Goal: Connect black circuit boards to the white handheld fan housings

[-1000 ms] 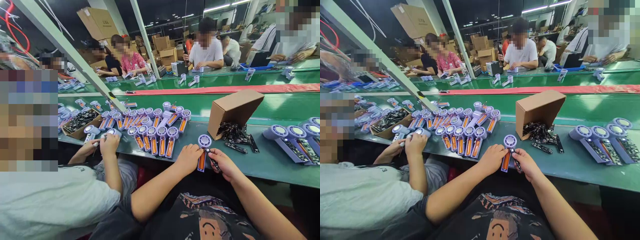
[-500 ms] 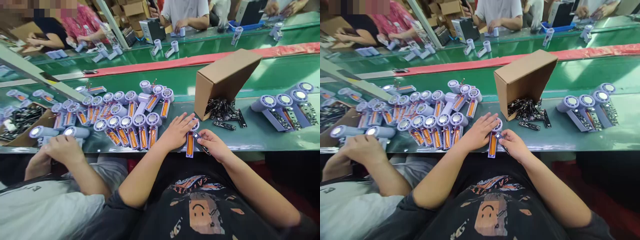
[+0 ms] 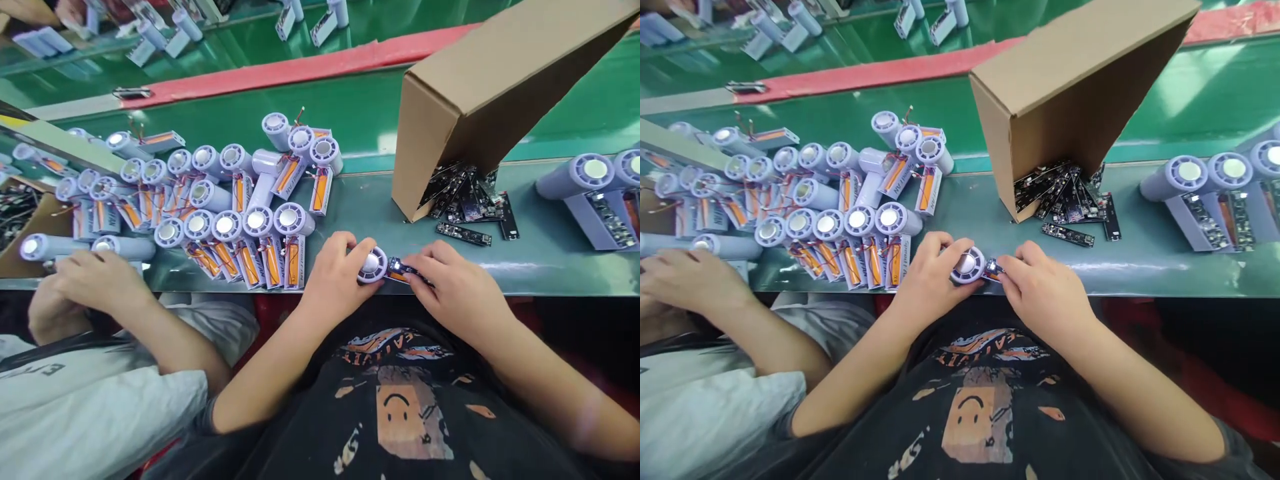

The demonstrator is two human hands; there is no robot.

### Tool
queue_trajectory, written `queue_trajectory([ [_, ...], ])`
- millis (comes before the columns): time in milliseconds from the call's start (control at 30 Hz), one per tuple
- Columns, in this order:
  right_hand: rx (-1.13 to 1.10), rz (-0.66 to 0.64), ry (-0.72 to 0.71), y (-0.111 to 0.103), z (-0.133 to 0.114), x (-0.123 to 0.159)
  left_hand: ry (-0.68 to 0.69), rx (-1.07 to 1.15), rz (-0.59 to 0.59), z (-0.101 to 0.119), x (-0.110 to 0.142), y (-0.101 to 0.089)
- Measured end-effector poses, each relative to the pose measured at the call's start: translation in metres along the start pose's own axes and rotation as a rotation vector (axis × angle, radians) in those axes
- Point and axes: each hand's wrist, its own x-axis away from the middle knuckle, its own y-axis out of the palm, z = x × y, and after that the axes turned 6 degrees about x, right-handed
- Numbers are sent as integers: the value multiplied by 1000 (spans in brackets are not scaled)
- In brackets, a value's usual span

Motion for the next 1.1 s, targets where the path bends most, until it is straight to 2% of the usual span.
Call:
queue_trajectory([
  [100, 23, 49, -100, 4, 5, 4, 11, 113, 16, 0, 3, 4],
  [167, -26, 34, -123, 9, 11, 9, 47, 140, -41, -1, 2, 5],
  [267, -74, 29, -169, 15, 17, 16, 81, 76, -131, -1, 0, 3],
  [333, -75, 41, -174, 17, 17, 19, 88, 37, -151, 0, -2, 3],
  [567, -97, 23, -161, 15, 14, 13, 109, 31, -113, 0, 0, 7],
  [733, -146, 24, -199, 13, 22, 12, 334, -117, 67, 2, 4, 6],
  [867, -156, 74, -207, 15, 27, 20, 358, -213, -15, 8, 1, 2],
  [967, -181, 80, -183, 18, 25, 27, 390, -177, -91, 10, 0, 1],
  [1100, -188, 100, -131, 22, 21, 33, 473, -129, -74, 3, 4, 4],
])
